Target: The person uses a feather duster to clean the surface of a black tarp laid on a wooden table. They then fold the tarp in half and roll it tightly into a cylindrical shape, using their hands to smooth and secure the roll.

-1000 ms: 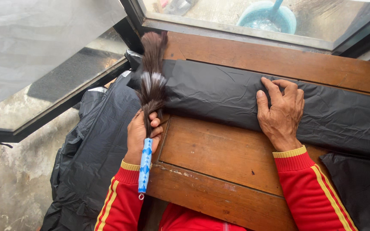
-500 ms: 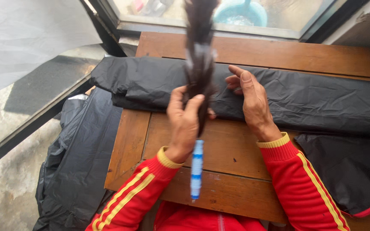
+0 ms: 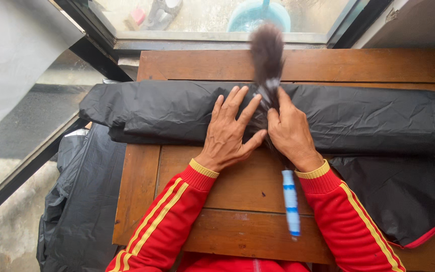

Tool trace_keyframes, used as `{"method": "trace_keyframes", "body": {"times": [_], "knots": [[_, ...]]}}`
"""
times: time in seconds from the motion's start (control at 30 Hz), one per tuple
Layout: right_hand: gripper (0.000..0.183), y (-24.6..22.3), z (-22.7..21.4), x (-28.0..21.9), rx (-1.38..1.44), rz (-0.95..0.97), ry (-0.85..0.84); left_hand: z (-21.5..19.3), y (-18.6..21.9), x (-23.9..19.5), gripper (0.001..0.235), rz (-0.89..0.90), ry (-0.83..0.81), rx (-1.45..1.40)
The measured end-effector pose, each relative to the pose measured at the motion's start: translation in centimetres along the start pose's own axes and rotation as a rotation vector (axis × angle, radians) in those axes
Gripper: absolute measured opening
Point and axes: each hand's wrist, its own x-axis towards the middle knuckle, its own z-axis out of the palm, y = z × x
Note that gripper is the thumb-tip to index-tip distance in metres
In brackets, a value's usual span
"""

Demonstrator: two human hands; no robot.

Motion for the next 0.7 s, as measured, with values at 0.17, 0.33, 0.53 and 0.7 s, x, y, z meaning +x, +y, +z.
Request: {"method": "trace_keyframes", "body": {"times": [0.17, 0.33, 0.53, 0.7], "knots": [[0.058, -1.0, -2.4, -0.2, -0.586, 0.117, -0.090, -0.4, -0.1, -0.4, 0.066, 0.073, -0.175, 0.245], [0.058, 3.0, -4.9, 0.9, -0.791, 0.163, 0.011, 0.8, -0.4, -1.0, 0.068, 0.013, -0.225, 0.304], [0.060, -1.7, -4.4, -1.3, -0.556, 0.076, -0.026, 0.2, -0.1, -0.9, 0.079, 0.017, -0.226, 0.336], [0.066, -2.2, -1.6, -5.7, -0.605, -0.190, -0.016, 0.4, -0.6, -1.2, 0.079, 0.054, -0.310, 0.356]]}}
